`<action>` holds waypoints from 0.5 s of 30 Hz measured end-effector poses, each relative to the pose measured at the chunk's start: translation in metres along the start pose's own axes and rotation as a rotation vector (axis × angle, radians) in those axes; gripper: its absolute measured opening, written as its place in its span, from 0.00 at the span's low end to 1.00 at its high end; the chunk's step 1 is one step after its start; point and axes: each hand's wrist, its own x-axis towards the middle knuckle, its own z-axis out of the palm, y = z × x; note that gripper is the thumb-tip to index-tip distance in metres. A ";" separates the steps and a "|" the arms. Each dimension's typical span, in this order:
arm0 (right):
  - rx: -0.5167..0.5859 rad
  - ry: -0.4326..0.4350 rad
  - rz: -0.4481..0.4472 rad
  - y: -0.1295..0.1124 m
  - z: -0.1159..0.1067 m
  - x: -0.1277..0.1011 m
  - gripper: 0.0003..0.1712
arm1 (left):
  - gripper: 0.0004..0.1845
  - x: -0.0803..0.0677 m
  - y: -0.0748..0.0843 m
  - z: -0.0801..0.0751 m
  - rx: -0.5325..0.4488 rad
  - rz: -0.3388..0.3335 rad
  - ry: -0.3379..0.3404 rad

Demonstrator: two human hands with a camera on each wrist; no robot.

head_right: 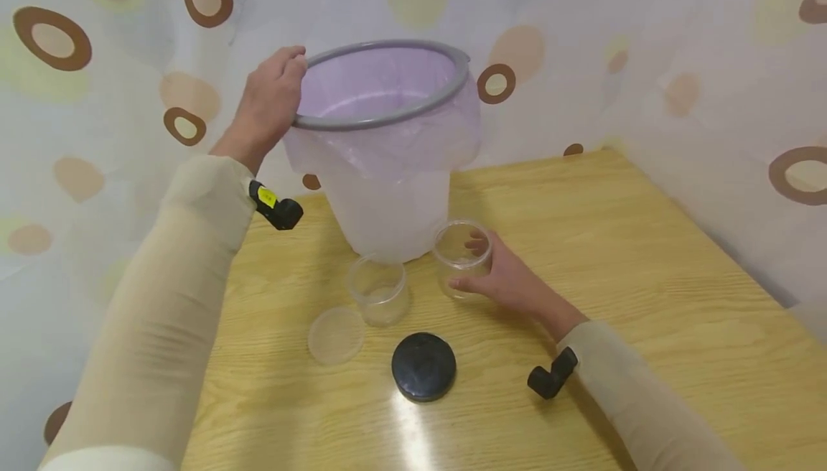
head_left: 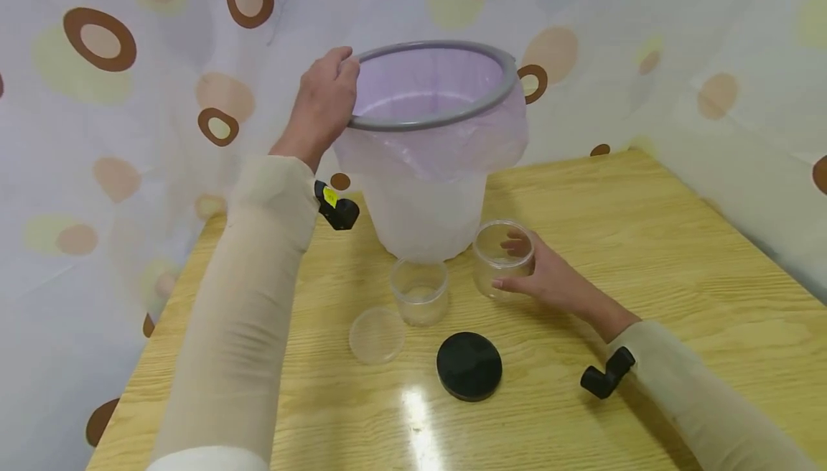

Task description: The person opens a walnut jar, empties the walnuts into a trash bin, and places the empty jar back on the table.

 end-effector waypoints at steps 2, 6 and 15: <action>-0.022 -0.011 0.016 -0.001 -0.001 0.000 0.58 | 0.30 -0.002 -0.003 0.001 -0.031 0.028 0.026; -0.052 -0.025 0.028 -0.003 -0.005 -0.003 0.61 | 0.30 -0.008 -0.008 0.002 -0.020 0.090 0.049; -0.009 -0.019 0.016 -0.015 -0.026 -0.010 0.61 | 0.32 -0.027 -0.026 -0.002 0.063 0.228 0.042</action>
